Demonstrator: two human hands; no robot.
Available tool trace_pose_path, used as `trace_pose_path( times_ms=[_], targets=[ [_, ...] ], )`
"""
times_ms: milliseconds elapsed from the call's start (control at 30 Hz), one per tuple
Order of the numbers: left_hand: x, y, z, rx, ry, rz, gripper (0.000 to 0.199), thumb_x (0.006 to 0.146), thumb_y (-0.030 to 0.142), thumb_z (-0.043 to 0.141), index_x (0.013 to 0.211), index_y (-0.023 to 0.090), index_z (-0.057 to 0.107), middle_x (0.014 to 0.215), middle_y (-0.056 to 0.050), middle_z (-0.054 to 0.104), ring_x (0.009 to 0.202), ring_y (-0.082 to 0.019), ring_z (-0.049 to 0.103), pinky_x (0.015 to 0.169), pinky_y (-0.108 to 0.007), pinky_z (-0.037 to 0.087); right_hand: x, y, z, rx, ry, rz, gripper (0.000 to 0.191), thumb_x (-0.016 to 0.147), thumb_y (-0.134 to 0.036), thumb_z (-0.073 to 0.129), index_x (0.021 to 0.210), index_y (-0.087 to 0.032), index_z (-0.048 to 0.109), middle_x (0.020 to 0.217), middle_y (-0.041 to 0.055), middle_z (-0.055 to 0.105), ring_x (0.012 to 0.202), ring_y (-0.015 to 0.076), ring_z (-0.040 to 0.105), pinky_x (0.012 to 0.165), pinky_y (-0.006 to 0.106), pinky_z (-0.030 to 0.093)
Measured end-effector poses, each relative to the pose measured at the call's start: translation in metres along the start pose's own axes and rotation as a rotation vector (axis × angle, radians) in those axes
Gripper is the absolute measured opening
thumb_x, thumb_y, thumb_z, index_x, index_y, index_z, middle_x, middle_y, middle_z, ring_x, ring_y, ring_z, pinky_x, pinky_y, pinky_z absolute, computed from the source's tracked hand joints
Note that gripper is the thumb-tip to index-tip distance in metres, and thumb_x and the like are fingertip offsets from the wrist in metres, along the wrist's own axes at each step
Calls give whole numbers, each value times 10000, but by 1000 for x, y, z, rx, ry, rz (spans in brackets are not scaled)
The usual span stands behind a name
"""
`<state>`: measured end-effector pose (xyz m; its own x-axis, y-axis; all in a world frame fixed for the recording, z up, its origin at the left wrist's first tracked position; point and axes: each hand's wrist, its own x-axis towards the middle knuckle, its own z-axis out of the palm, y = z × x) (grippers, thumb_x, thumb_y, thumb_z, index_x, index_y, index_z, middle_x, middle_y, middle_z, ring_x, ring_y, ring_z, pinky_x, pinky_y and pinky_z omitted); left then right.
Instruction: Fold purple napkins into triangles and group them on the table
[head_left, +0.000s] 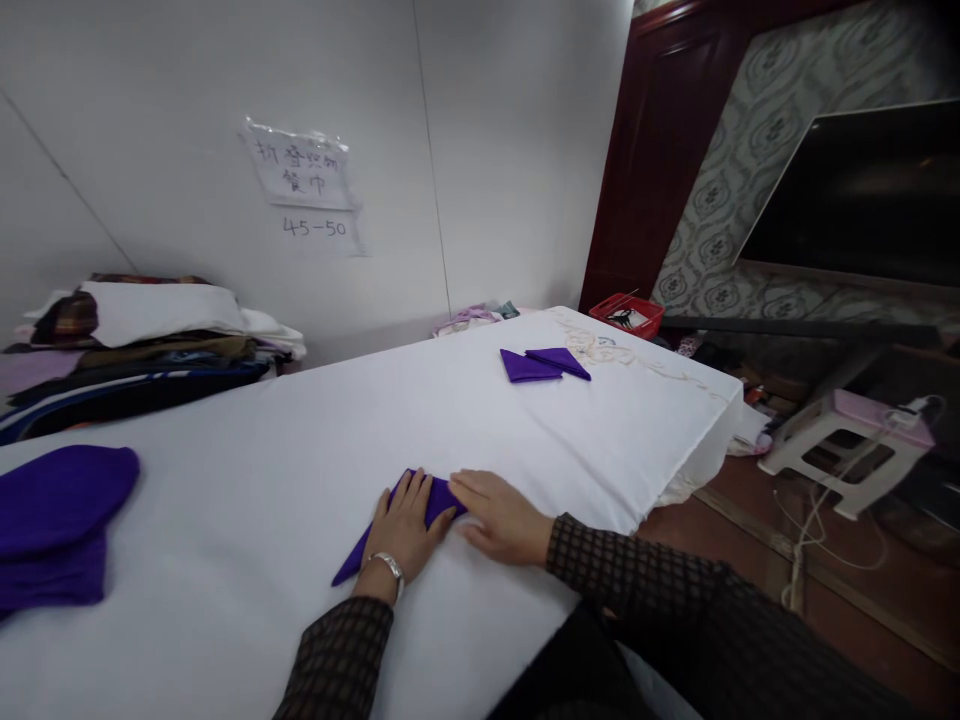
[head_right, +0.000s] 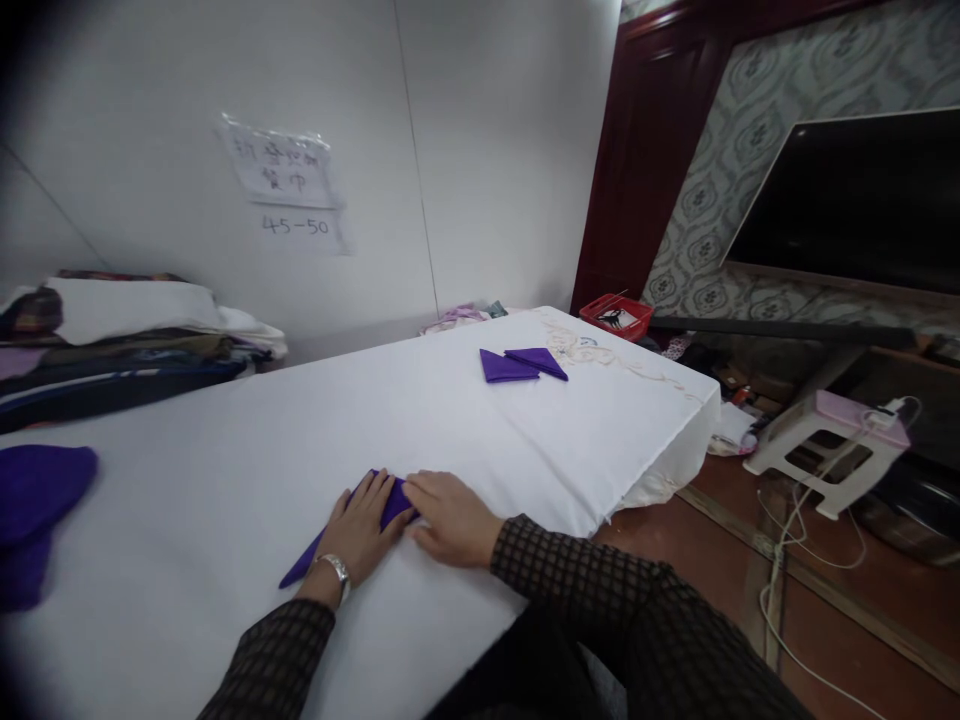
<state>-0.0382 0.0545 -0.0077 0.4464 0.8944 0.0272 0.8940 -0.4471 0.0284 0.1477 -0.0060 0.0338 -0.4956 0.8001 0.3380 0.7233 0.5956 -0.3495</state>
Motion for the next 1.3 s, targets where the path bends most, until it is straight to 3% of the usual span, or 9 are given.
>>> trace_pose_path(
  times_ms=[133,267,500,833,1033,1300],
  targets=[
    [-2,-2,-1,61,-57,83,582,850,367,435,1411,232,363,1521,-62,230,1411,-278,130,1105,-502,169,30,-25,18,122,-79,-43,717,869,-547,476,1416,-132,270,1476,153,311,1376,258,207,1102,425,206],
    [-3,-3,2,47,-52,88,571,839,347,445,1400,259,382,1518,-61,239,1410,-286,130,1105,-504,161,44,-22,36,157,-137,18,756,883,-579,417,1425,-79,247,1509,193,212,1400,270,133,1115,448,159],
    [-1,-2,4,12,-20,34,610,886,425,322,1429,145,315,1512,-83,250,1408,-251,156,1113,-474,174,26,-1,42,90,-167,110,757,890,-556,409,1444,-76,219,1503,203,221,1392,286,170,1105,464,180],
    [-1,-3,-1,-32,-14,23,597,876,372,330,1425,138,323,1507,-79,263,1405,-225,173,1123,-437,178,19,5,43,14,-190,102,848,852,-657,383,1441,-62,245,1498,204,234,1391,295,176,1113,450,173],
    [-17,-22,-1,-48,-19,-124,611,891,431,290,1437,158,295,1516,-87,234,1399,-265,188,1094,-528,193,18,5,42,-22,-225,84,856,839,-664,407,1424,-51,282,1499,217,221,1390,313,168,1100,479,190],
    [-56,-57,-3,-16,-74,-295,587,912,388,236,1440,135,275,1511,-88,249,1404,-227,178,1109,-522,162,17,9,46,-11,-236,89,857,842,-651,414,1429,-42,275,1507,207,204,1396,303,145,1112,453,158]
  ],
)
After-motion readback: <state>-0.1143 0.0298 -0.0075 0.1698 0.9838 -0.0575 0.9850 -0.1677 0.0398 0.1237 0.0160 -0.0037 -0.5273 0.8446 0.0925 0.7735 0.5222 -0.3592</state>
